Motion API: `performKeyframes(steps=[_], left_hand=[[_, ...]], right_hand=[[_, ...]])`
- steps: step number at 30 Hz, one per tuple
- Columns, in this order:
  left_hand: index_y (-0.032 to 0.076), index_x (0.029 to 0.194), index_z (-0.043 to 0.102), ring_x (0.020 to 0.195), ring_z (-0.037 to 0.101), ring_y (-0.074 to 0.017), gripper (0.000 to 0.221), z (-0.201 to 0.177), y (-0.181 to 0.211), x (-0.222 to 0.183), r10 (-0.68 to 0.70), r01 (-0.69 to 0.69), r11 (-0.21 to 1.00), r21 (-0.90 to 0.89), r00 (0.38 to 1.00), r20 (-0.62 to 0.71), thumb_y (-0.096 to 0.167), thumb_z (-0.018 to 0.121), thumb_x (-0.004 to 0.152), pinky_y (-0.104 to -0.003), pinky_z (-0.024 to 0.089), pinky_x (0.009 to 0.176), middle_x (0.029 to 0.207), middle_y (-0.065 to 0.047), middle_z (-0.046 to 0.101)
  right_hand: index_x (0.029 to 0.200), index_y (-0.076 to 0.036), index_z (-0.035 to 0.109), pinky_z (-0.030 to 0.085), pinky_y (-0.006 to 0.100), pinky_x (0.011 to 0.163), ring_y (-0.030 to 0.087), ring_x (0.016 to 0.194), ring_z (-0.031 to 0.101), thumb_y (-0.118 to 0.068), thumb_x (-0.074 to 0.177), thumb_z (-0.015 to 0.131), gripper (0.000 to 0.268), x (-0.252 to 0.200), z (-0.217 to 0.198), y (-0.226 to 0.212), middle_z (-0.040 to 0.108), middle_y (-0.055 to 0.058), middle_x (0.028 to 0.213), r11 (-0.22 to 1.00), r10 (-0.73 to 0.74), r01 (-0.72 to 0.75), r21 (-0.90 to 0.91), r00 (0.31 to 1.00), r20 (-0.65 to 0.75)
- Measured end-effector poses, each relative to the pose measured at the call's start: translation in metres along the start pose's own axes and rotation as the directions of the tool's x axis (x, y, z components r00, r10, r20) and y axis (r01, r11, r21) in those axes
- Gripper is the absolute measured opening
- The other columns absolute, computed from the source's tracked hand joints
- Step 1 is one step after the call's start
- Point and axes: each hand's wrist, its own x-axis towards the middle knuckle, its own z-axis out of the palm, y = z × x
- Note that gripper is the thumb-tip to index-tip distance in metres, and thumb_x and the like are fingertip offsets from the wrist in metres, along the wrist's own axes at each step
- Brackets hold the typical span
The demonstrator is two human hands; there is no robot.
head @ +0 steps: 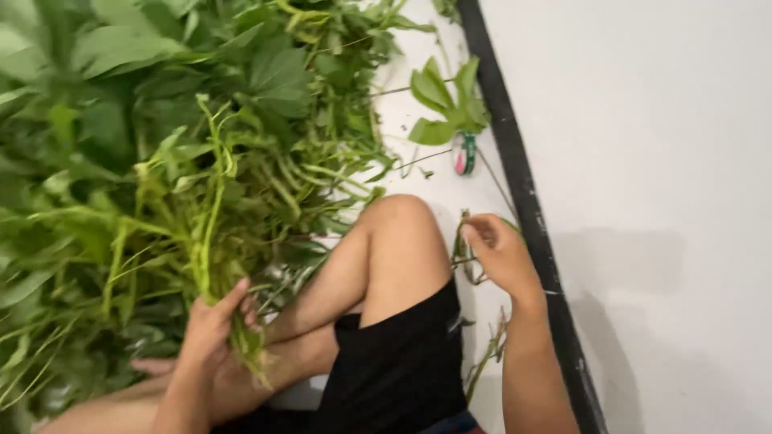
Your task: Gathering leafy green vegetables into bunches and securing them with tape.
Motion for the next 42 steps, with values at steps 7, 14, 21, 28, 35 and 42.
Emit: performKeyframes(steps=[7,14,21,28,35,42], left_hand=[[0.004,0.089,0.055,0.051,0.051,-0.0198,0.018,0.012,0.013,0.011,0.043,-0.043,0.998,0.04,0.999,0.001,0.014,0.062,0.102,-0.033,0.045,0.045,0.064,-0.007,0.049],[0.002,0.098,0.058,0.048,0.049,-0.0208,0.01,0.026,0.019,-0.002,0.076,-0.083,0.995,-0.057,0.991,-0.109,0.011,0.063,0.099,-0.034,0.043,0.044,0.063,-0.006,0.048],[0.002,0.081,0.052,0.037,0.048,-0.0218,0.038,0.054,0.045,-0.024,0.151,-0.176,0.981,-0.076,0.955,-0.254,0.03,0.067,0.102,-0.04,0.045,0.033,0.057,-0.01,0.045],[0.001,0.092,0.059,0.044,0.062,-0.0239,0.027,0.04,0.039,-0.012,0.244,-0.266,0.953,-0.147,0.958,-0.153,0.023,0.074,0.095,-0.039,0.054,0.04,0.066,-0.014,0.059],[0.002,0.097,0.059,0.048,0.065,-0.0235,0.025,0.041,0.052,-0.027,0.35,-0.338,0.912,-0.232,0.937,0.011,0.026,0.066,0.099,-0.036,0.056,0.046,0.066,-0.015,0.062],[-0.003,0.118,0.057,0.052,0.063,-0.0204,0.034,0.024,0.024,-0.008,0.337,-0.332,0.939,-0.089,0.941,0.039,0.027,0.062,0.103,-0.033,0.056,0.046,0.073,-0.013,0.062]], right_hand=[[0.138,-0.006,0.054,0.055,0.03,0.082,0.019,0.1,0.065,-0.013,0.094,0.068,0.047,0.105,-0.03,0.059,0.067,0.012,0.121,0.989,0.001,0.036,0.141,0.966,-0.258],[0.146,-0.01,0.055,0.052,0.025,0.064,0.016,0.083,0.062,-0.01,0.084,0.079,0.066,0.202,-0.017,0.079,0.067,0.015,0.108,0.956,-0.011,0.005,0.293,1.0,0.021],[0.126,-0.002,0.069,0.063,0.043,0.072,0.035,0.089,0.073,-0.016,0.093,0.085,0.039,0.214,-0.006,0.089,0.068,0.032,0.111,0.952,0.046,-0.011,0.305,0.993,-0.108],[0.113,0.001,0.069,0.066,0.04,0.072,0.032,0.084,0.074,-0.012,0.101,0.081,0.021,0.21,-0.003,0.087,0.07,0.025,0.101,0.93,-0.032,0.084,0.359,0.988,-0.149],[0.11,-0.003,0.074,0.063,0.038,0.077,0.026,0.095,0.071,-0.015,0.098,0.089,0.022,0.16,-0.007,-0.006,0.066,0.019,0.116,0.97,-0.228,0.239,0.054,0.961,-0.153],[0.101,-0.01,0.079,0.057,0.039,0.089,0.025,0.099,0.072,-0.008,0.089,0.086,0.014,0.058,0.071,-0.144,0.074,0.012,0.117,0.857,-0.505,0.511,-0.07,0.859,0.087]])
